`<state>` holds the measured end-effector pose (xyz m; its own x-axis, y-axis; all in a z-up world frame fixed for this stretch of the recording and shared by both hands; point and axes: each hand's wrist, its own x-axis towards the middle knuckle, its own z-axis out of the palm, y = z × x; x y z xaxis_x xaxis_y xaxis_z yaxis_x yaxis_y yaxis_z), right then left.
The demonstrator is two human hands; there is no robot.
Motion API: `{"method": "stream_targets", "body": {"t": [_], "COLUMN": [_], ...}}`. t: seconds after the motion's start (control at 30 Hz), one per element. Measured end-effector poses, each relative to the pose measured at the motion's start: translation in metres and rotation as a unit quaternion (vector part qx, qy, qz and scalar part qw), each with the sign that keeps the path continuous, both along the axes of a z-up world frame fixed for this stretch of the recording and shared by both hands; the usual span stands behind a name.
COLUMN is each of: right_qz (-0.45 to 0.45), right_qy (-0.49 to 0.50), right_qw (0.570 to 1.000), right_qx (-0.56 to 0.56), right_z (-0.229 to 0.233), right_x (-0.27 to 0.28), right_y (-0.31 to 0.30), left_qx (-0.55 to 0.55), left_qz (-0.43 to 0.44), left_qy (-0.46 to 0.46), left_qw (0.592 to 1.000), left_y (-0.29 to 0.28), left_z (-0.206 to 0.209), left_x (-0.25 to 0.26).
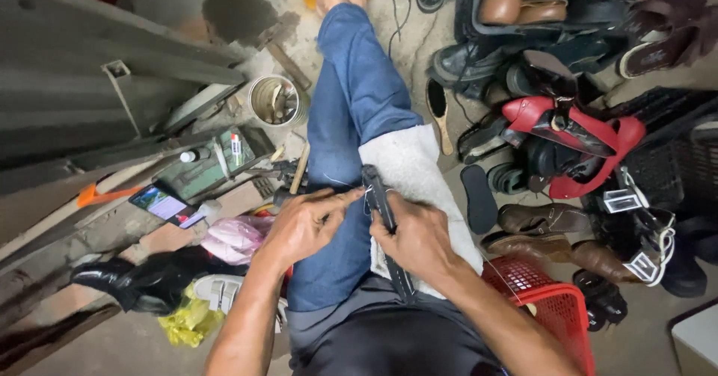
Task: The person is sewing a black sandal using a needle and white thread. They are sitting on the floor in a cluttered room, holding the sandal on their lap while stitching the sole. The camera is unstable and frequently moves, obscuring the view of the task.
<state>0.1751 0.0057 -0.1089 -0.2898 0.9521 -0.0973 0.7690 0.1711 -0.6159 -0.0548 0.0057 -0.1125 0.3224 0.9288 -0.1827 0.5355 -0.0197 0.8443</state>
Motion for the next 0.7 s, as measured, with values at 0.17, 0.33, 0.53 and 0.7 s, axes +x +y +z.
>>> {"method": "stream_targets", "body": {"t": [0.17,0.33,0.53,0.7], "right_qz": [0.027,0.041,-0.076,0.026], "right_qy": [-0.044,0.005,-0.104,-0.028], "right_qw": [0.998,0.999,0.99,0.98], "right_qx": [0.021,0.034,0.062,0.197], "right_z": [-0.001,0.02,0.011,0.012], "right_x": [-0.007,-0.002,0.06,0.029], "right_y": [0.002,0.01,0.032,0.02], "left_qx": [0.024,0.002,0.063,0.081], "left_qz": [-0.02,0.02,0.052,0.061], "left_qy": [0.026,0.033,0.137,0.166], "left_qw": [0.999,0.999,0.987,0.981], "left_y": [0.021,0.011,-0.013,-0.008], "left_z": [0.021,0.021,-0.008,0.005], "left_x": [0.011,0.012,0.019,0.035]}}
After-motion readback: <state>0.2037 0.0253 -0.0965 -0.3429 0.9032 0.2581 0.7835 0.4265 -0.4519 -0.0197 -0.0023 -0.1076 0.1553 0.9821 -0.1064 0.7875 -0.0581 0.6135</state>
